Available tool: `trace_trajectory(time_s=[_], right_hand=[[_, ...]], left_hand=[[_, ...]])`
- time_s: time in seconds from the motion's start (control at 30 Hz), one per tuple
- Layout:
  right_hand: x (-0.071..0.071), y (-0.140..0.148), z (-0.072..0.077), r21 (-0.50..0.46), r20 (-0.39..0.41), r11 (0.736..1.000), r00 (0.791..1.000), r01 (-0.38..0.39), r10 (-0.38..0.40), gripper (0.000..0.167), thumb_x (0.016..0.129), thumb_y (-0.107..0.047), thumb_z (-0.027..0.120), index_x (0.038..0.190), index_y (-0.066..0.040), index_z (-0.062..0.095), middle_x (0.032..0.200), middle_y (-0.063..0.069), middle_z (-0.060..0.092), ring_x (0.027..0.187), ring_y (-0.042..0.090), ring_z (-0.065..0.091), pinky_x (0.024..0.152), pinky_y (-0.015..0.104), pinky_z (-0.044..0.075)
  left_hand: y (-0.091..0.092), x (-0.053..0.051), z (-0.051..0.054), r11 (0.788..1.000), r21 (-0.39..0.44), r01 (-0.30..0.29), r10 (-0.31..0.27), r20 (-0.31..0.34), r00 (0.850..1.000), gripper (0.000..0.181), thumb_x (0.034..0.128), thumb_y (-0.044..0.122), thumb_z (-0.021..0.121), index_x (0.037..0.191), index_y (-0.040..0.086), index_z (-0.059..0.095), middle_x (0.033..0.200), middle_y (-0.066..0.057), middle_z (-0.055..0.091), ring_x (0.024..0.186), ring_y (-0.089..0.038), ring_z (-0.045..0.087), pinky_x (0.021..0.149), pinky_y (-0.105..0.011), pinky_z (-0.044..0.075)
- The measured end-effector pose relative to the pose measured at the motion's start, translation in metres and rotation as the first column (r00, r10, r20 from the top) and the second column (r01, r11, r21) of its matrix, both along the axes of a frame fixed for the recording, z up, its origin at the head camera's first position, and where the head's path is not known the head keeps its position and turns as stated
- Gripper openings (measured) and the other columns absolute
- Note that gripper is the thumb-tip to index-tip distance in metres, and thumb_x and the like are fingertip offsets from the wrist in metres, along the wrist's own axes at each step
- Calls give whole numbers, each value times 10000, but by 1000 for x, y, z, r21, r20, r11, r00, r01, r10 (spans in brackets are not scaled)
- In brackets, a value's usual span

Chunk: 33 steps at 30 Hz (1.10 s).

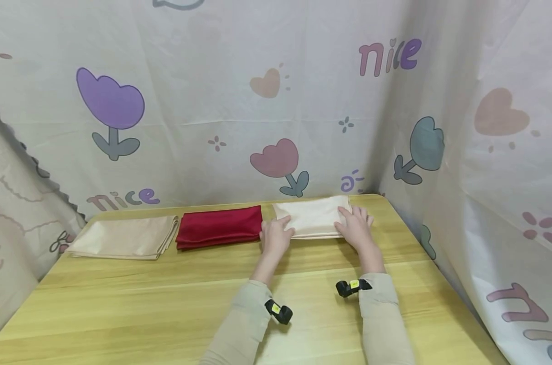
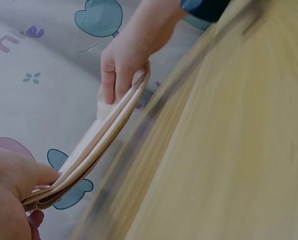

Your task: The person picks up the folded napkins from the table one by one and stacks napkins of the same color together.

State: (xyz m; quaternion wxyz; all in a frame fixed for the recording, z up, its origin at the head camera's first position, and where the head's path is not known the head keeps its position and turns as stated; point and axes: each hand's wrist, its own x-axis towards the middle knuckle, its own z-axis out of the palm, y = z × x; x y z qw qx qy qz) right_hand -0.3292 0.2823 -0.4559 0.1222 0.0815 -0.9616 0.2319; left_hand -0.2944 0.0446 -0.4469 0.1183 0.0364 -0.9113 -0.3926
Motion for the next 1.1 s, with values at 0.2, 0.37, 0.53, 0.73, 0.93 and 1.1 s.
trace_trajectory(time_s=[0.2, 0.37, 0.53, 0.73, 0.93, 1.1], right_hand=[[5, -7, 8, 51, -42, 999, 999, -9, 11, 582, 967, -260, 666, 1465, 4, 523, 1417, 389, 429, 1323, 536, 310, 1039, 694, 200], [10, -9, 10, 61, -80, 998, 997, -13, 17, 587, 964, -272, 681, 1463, -2, 530, 1355, 368, 463, 1296, 521, 333, 1031, 672, 217], [15, -13, 13, 69, -120, 997, 992, -26, 34, 589, 963, -296, 681, 1455, -4, 540, 1305, 350, 488, 1272, 501, 347, 1011, 652, 232], [20, -18, 20, 75, -115, 997, 992, -34, 43, 597, 972, -301, 674, 1473, -13, 524, 1324, 346, 481, 1278, 494, 343, 1014, 643, 235], [24, -22, 26, 80, -142, 996, 988, -48, 59, 595, 960, -292, 691, 1459, -5, 538, 1302, 344, 483, 1272, 501, 345, 1006, 645, 235], [29, -28, 31, 101, -131, 994, 990, -47, 60, 599, 966, -316, 680, 1459, -7, 537, 1310, 347, 479, 1268, 500, 345, 1004, 647, 239]], left_hand=[[-9, 0, 6, 998, -71, 1, -3, -26, 1000, 407, 913, 207, 760, 1318, 228, 722, 1401, -123, 668, 1208, -331, 525, 915, -444, 433], [-16, 0, 11, 994, -105, 11, -14, -34, 999, 415, 930, 211, 743, 1343, 241, 708, 1356, -71, 692, 1206, -309, 501, 896, -421, 410], [-23, 1, 15, 991, -132, 8, -15, -54, 998, 414, 937, 218, 739, 1348, 245, 705, 1309, -50, 698, 1211, -302, 498, 892, -423, 413], [-32, 5, 22, 989, -145, 25, -34, -59, 998, 419, 947, 235, 739, 1364, 246, 694, 1298, -49, 694, 1205, -297, 495, 919, -431, 415], [-41, 8, 31, 986, -154, 57, -68, -67, 995, 420, 951, 245, 736, 1368, 239, 691, 1340, -82, 685, 1196, -312, 506, 930, -457, 430], [-49, 10, 37, 982, -178, 70, -82, -61, 995, 429, 951, 275, 736, 1376, 258, 683, 1417, -106, 649, 1201, -316, 509, 942, -466, 436]])
